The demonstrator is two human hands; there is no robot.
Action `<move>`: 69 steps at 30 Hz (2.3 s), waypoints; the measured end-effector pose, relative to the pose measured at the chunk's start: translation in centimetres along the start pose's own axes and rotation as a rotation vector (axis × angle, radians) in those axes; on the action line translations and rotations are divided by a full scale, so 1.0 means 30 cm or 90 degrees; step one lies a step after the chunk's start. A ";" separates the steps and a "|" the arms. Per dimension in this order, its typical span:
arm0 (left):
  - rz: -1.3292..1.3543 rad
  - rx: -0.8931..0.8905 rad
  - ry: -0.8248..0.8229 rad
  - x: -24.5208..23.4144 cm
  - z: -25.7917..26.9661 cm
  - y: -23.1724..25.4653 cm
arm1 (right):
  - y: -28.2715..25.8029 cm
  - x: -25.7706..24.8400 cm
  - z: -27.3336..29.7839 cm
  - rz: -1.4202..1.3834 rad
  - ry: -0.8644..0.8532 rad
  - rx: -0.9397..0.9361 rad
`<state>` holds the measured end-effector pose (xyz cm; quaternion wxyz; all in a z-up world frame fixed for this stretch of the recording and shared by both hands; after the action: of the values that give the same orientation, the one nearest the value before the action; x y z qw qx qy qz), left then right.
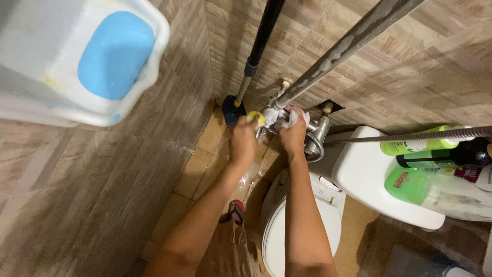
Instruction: The person scrubs a vertical metal pipe in a bathroom using a yellow sponge and a cleaning spray. They apply the spray to the sponge and wipe the pipe from top to bottom, then clean the lower pipe fittings and valve area.
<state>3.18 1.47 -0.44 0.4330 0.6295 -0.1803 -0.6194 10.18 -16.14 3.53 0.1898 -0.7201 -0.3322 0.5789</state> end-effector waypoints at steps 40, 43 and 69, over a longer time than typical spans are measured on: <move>0.927 -0.416 -0.292 0.444 -0.101 -0.378 | 0.056 0.033 0.020 0.009 -0.035 0.006; 1.110 -0.399 -0.411 0.583 -0.082 -0.277 | 0.057 0.035 0.021 0.023 -0.031 -0.001; -0.140 0.366 0.090 -0.070 -0.207 0.270 | 0.092 0.042 0.022 0.003 -0.037 0.010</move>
<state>11.15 0.54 6.21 0.1791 0.7835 -0.2484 -0.5407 10.39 -17.28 0.64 0.1843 -0.7024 -0.3312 0.6025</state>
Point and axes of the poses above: each hand's wrist, its own z-axis away from the middle knuckle, its own x-axis out of the palm, y = z × x, the point moved 9 cm from there along -z, towards the middle knuckle
